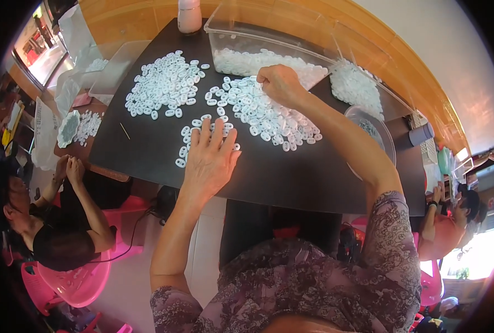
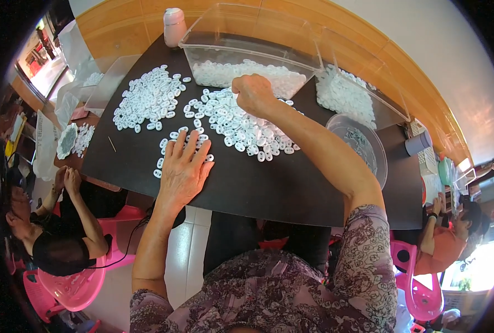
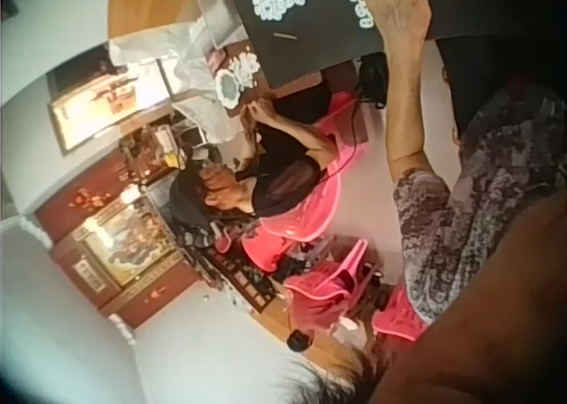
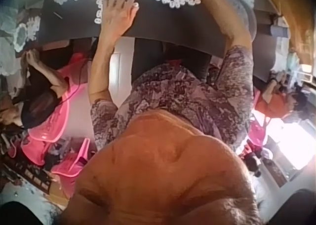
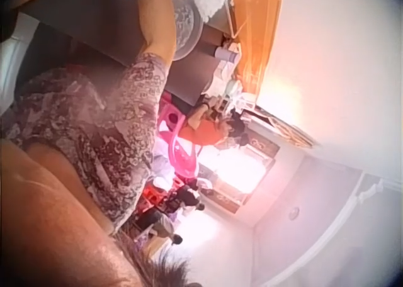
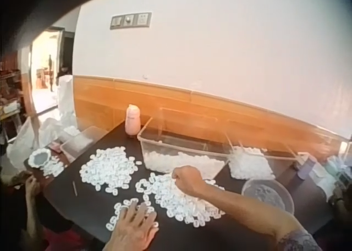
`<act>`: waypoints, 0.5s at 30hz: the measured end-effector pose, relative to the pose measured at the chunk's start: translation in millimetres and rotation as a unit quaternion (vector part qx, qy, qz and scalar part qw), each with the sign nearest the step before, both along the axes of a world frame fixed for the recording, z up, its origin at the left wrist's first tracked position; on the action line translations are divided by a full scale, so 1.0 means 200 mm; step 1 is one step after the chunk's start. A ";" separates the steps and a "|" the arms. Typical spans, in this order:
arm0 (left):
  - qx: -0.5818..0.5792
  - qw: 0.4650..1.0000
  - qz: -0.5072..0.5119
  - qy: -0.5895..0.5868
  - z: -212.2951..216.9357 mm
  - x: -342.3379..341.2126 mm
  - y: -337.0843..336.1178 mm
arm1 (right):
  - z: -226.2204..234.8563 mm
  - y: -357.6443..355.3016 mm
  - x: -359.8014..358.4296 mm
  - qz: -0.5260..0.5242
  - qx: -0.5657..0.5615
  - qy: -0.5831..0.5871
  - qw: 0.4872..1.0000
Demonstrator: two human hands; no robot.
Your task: Sorting and inspecting small white plastic components on a table in a workshop environment.
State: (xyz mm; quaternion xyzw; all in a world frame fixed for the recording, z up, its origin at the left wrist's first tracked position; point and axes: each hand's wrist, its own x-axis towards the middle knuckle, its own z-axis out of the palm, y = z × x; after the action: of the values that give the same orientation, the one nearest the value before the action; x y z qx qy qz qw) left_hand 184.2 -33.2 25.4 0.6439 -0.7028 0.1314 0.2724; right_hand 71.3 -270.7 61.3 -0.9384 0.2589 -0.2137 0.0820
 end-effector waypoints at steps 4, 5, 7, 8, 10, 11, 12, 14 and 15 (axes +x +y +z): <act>-0.002 1.000 0.000 -0.003 -0.01 0.00 0.00 | 0.01 0.06 0.00 0.022 -0.088 0.009 0.996; -0.001 1.000 0.004 -0.003 -0.01 0.00 0.00 | 0.01 0.08 0.02 0.022 -0.087 0.009 0.996; -0.001 1.000 0.007 -0.003 0.00 0.00 0.00 | 0.00 0.10 0.06 0.058 -0.076 0.018 0.995; -0.004 1.000 0.005 -0.003 0.00 -0.01 0.00 | -0.01 0.10 0.08 0.059 -0.076 0.018 0.995; -0.006 1.000 0.006 -0.003 0.00 -0.01 0.00 | -0.02 0.10 0.14 0.046 -0.092 0.069 0.992; -0.006 1.000 0.005 -0.003 0.00 -0.01 0.00 | -0.02 0.10 0.16 0.047 -0.092 0.069 0.992; -0.005 1.000 0.004 -0.003 0.00 -0.01 0.00 | -0.03 0.10 0.18 0.050 -0.109 0.067 0.991; -0.001 1.000 0.005 -0.001 0.00 -0.01 0.00 | -0.05 0.11 0.22 0.053 -0.125 0.065 0.989; 0.002 1.000 0.006 0.001 0.00 -0.01 0.00 | -0.05 0.11 0.24 0.059 -0.127 0.081 0.987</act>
State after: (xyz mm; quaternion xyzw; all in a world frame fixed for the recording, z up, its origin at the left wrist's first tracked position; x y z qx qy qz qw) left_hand 183.0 -32.7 26.0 0.6487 -0.6990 0.1311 0.2709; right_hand 120.3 -247.9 51.4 -0.9689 0.1798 -0.1633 -0.0467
